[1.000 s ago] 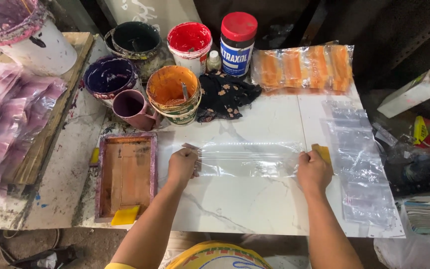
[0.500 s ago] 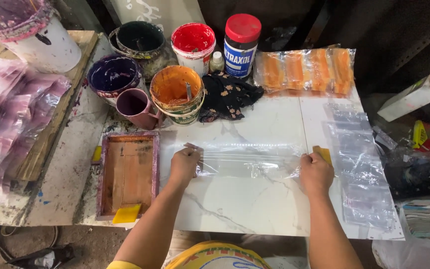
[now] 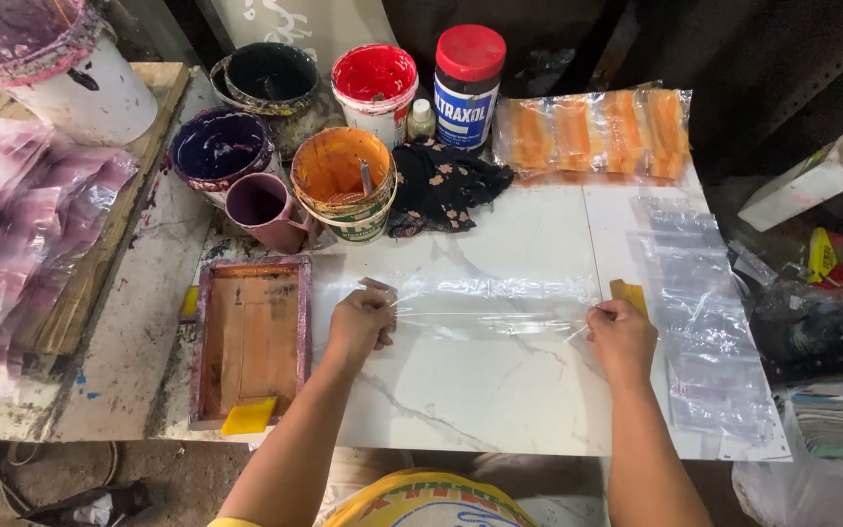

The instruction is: The person wipes a white surface with a dark cloth, then places a clear plastic sheet over the area and smooths it out. Finally, they use a yellow sponge to wipe a rectangular wooden tray containing a brown substance.

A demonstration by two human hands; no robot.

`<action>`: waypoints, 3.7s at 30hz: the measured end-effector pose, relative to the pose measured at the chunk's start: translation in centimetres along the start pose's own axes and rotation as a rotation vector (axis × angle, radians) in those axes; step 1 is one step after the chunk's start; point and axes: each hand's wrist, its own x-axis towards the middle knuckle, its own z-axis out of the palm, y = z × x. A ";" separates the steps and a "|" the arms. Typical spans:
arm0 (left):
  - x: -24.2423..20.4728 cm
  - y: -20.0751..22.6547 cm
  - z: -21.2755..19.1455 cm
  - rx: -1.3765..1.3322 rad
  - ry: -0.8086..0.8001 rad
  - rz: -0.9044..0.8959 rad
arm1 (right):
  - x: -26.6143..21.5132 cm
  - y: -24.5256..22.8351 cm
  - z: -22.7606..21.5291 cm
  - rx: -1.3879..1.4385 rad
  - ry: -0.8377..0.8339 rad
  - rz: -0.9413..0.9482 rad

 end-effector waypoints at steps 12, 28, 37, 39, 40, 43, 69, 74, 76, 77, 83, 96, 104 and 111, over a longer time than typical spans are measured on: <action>0.4 -0.3 0.3 -0.014 0.023 0.019 | -1.8 -2.3 -1.0 0.018 0.036 0.014; -1.6 0.1 -0.4 0.035 -0.038 0.001 | -3.5 -1.3 -2.9 0.282 -0.112 0.071; -0.1 -2.1 -1.0 -0.024 -0.032 0.015 | -3.3 -0.7 -2.8 0.291 -0.067 0.043; -0.1 -2.2 -1.1 -0.025 -0.035 0.018 | -3.5 -0.8 -2.8 0.242 -0.042 0.035; -0.5 -1.8 -0.9 -0.026 -0.034 0.016 | -3.5 -0.9 -2.8 0.241 -0.044 0.034; -1.1 -1.1 -0.9 -0.056 -0.026 0.030 | -3.3 -0.7 -2.4 0.198 -0.032 0.019; -3.7 -1.0 -1.3 -0.023 0.040 0.018 | -7.1 -1.7 -3.6 0.038 -0.115 0.038; -3.5 -1.1 -1.3 0.000 0.050 -0.001 | -7.3 -2.2 -3.8 0.036 -0.105 0.049; -3.5 -1.0 -1.2 0.005 0.053 -0.004 | -7.2 -2.4 -3.8 0.030 -0.092 0.049; -3.6 -1.0 -1.2 0.019 0.058 -0.010 | -7.2 -2.4 -3.8 0.029 -0.091 0.051; -4.1 -0.9 -1.3 0.048 0.071 -0.016 | -7.2 -2.2 -3.5 0.045 -0.083 0.056; -4.3 -1.6 -1.8 0.019 0.080 0.005 | -7.4 -1.9 -3.3 0.056 -0.084 0.033; -5.8 -1.5 -2.6 -0.013 0.115 -0.014 | -9.0 -1.6 -3.4 0.049 -0.084 0.015; -6.8 -0.2 -2.6 0.127 0.151 -0.166 | -9.4 -1.1 -3.3 0.051 -0.137 0.107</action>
